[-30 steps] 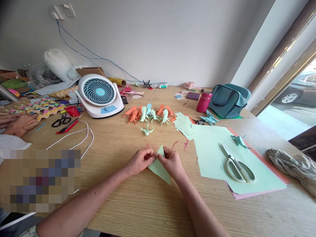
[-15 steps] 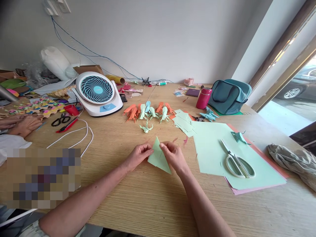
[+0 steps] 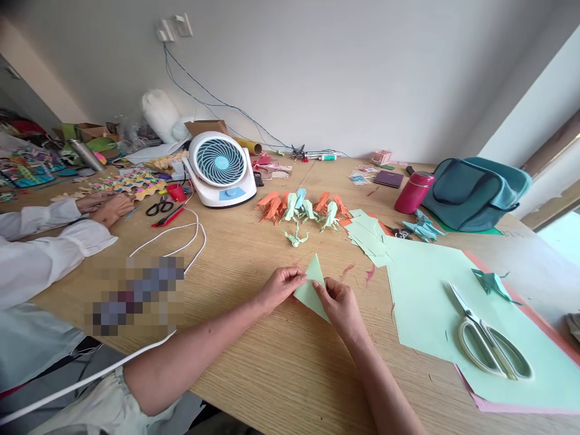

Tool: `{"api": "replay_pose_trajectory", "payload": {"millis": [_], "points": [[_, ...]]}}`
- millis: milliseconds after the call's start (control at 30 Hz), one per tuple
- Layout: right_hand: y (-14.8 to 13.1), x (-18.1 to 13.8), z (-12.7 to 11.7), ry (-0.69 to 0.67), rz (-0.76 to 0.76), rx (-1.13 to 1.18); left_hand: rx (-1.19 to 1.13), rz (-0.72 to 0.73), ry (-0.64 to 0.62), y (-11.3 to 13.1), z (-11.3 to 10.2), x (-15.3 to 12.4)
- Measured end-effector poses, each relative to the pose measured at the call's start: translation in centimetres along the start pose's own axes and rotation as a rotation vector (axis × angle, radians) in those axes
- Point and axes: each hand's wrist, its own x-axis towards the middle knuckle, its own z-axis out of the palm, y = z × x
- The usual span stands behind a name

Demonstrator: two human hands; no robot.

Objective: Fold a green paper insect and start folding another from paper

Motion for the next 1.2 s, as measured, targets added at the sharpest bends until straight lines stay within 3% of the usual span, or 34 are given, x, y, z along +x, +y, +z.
{"api": "replay_pose_trajectory", "payload": {"millis": [267, 500, 867, 1200], "points": [[0.4, -0.2, 0.1, 0.007, 0.009, 0.055, 0.135, 0.144, 0.003, 0.6, -0.3, -0.2], [0.5, -0.1, 0.0, 0.105, 0.0, 0.125, 0.056, -0.034, -0.027, 0.3, 0.0, -0.3], [-0.7, 0.0, 0.0, 0.05, 0.038, 0.39, 0.216, 0.104, -0.101, 1.4, -0.2, -0.5], [-0.5, -0.1, 0.4, 0.111, 0.089, 0.43, 0.203, 0.064, -0.184, 1.0, -0.1, -0.4]]}}
